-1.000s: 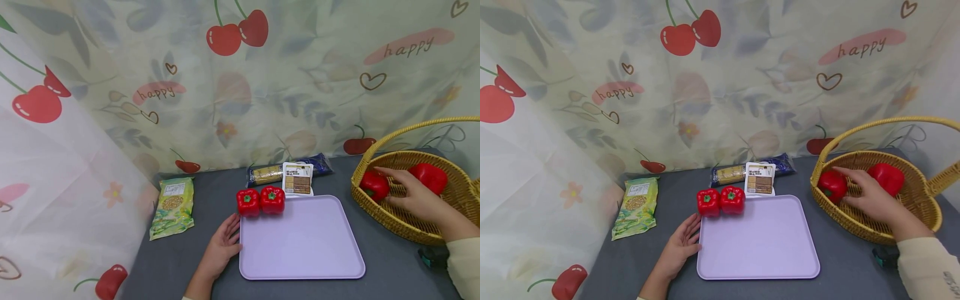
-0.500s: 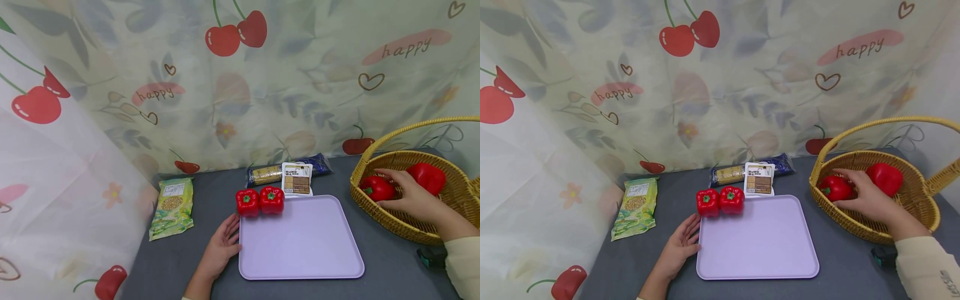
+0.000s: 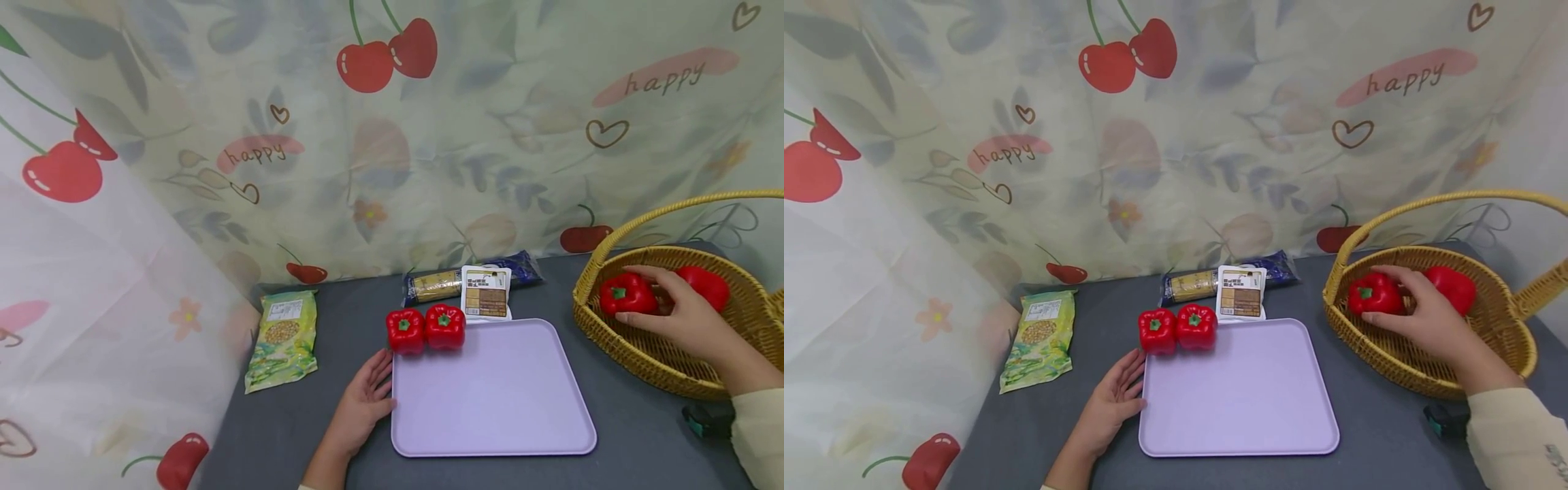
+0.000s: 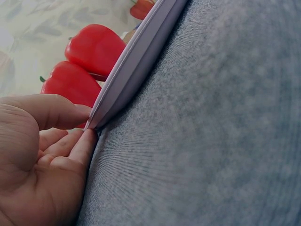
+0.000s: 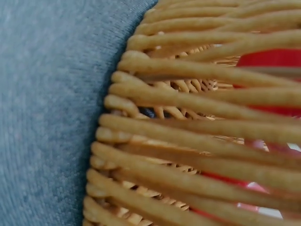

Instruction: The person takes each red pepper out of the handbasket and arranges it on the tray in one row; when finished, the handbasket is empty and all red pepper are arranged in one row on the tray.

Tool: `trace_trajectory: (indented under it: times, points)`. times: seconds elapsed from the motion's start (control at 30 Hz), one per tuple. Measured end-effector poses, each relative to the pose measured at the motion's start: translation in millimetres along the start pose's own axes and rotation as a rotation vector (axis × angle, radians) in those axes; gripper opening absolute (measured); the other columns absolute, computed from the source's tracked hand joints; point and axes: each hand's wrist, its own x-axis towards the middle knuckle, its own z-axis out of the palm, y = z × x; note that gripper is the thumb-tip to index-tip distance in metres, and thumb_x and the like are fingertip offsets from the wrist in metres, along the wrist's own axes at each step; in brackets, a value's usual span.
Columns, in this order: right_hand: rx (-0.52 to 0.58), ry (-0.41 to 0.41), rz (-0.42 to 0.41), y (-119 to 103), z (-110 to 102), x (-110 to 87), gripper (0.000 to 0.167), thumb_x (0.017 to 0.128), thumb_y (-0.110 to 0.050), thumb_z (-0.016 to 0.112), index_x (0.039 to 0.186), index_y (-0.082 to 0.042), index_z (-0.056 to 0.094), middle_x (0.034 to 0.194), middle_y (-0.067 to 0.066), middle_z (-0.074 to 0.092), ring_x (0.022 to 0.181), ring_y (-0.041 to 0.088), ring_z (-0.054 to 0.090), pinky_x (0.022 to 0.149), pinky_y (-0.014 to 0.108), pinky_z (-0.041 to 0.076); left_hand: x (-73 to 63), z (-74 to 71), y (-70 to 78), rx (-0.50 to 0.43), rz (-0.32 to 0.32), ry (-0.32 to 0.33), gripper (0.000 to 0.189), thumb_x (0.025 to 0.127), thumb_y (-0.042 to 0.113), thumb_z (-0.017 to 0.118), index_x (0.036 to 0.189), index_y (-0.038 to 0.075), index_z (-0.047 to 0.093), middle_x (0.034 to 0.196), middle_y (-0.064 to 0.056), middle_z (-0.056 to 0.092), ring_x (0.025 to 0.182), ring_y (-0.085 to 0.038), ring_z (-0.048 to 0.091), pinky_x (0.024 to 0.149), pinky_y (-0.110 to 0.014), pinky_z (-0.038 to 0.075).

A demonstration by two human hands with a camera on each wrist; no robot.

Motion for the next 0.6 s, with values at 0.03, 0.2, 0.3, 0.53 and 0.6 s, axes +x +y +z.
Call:
trace_trajectory:
  times: [0.03,0.2,0.3,0.53,0.6]
  points:
    - [0.009,0.009,0.006,-2,0,0.0,0.085,0.092,-0.012,0.088,0.159,0.000,0.038,0.148,0.032,0.044,0.117,0.028,0.051,0.070,0.015,0.053,-0.1,-0.1,0.0,0.001,0.002,0.001,0.092,0.087,-0.023,0.063,0.169,-0.004,0.025,0.174,-0.021,0.031,0.160,-0.037,0.029,0.121,-0.039,0.036]
    - [0.031,0.065,0.022,-13,2,-0.6,0.089,0.091,-0.010,0.089,0.159,0.004,0.033,0.148,0.035,0.042,0.117,0.052,0.049,0.070,0.008,0.049,-0.1,0.1,-0.3,0.000,0.009,0.003,0.092,0.087,-0.024,0.062,0.169,-0.004,0.025,0.173,-0.021,0.031,0.159,-0.038,0.030,0.120,-0.038,0.037]
    - [0.037,0.095,0.027,-20,2,-2.6,0.091,0.090,-0.009,0.090,0.159,0.003,0.032,0.149,0.032,0.041,0.115,0.035,0.051,0.071,0.006,0.049,-0.6,0.8,0.6,-0.001,0.004,0.006,0.092,0.087,-0.024,0.062,0.169,-0.004,0.025,0.174,-0.022,0.031,0.159,-0.038,0.029,0.120,-0.038,0.037]
    - [0.084,0.109,0.011,-35,4,-8.5,0.091,0.091,-0.007,0.089,0.160,0.000,0.030,0.150,0.024,0.040,0.109,0.001,0.048,0.074,0.007,0.052,-1.0,1.8,2.6,0.002,-0.003,0.013,0.092,0.087,-0.024,0.062,0.169,-0.005,0.026,0.173,-0.022,0.031,0.159,-0.037,0.030,0.121,-0.039,0.036]
    - [0.089,0.115,0.007,-39,4,-10.6,0.091,0.091,-0.006,0.089,0.161,-0.002,0.030,0.150,0.023,0.040,0.110,-0.001,0.048,0.074,0.007,0.052,-1.1,1.7,3.0,0.006,-0.004,0.012,0.092,0.087,-0.024,0.062,0.169,-0.004,0.026,0.174,-0.022,0.031,0.159,-0.037,0.030,0.121,-0.039,0.036]
